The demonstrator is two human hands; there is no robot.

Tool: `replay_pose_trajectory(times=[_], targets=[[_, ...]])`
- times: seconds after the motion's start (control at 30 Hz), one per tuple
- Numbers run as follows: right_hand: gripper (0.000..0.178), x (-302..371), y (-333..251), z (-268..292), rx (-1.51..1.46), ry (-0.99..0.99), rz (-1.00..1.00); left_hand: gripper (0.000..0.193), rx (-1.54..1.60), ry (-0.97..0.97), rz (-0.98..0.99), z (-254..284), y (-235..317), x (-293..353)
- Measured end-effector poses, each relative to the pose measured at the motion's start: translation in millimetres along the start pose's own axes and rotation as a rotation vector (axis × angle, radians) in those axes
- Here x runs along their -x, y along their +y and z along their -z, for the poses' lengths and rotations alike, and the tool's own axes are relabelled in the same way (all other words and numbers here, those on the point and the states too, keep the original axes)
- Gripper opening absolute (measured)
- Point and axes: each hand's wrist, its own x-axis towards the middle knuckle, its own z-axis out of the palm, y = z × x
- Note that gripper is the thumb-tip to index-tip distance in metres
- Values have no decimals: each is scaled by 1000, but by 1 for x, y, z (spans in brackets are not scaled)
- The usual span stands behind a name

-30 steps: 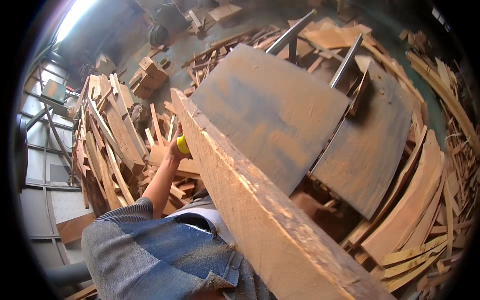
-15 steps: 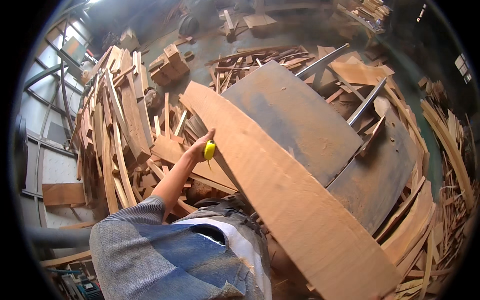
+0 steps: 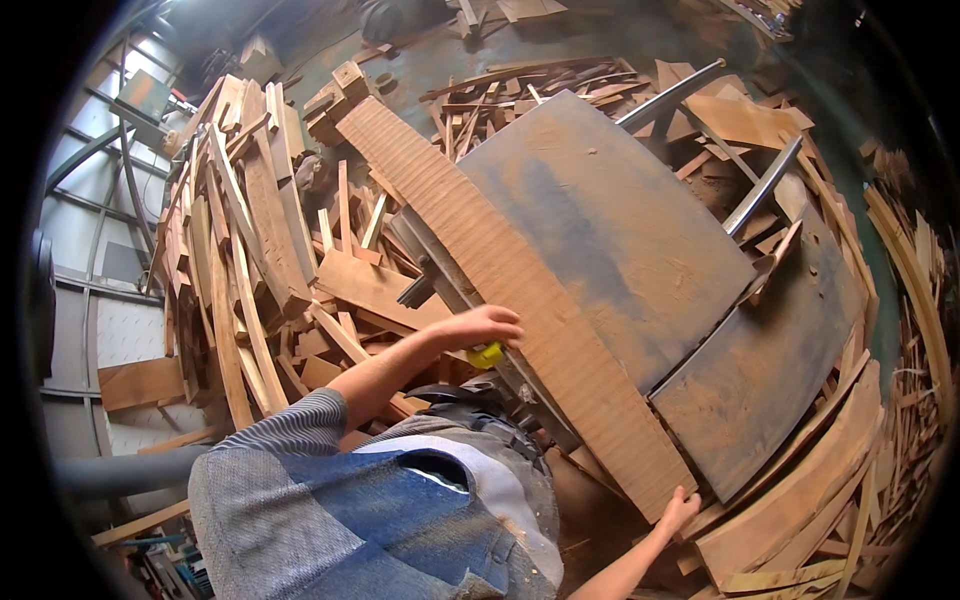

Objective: The person uses a measuring tape to measure different pieces of wood on a workbench and then sorts them.

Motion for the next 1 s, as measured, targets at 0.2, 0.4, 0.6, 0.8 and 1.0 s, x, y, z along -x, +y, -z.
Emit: replay_pose_trajectory(times=[0.2,0.4,0.6,0.8,1.0], targets=[[47,148,-204,-2,-486,-468,389,67,201,-172,-26,-110,22,-6],[79,225,-283,-41,-1270,-930,47,53,312,-214,-410,-174,1,-56],[76,225,-279,-26,-1085,-1152,-39,53,190,-85,-318,-156,-5,-34],[61,187,-182,12,-245,-895,481,44,352,277,-444,-48,7,-31],[57,113,23,124,-40,-523,317,13,509,853,-509,249,-4,-24]])
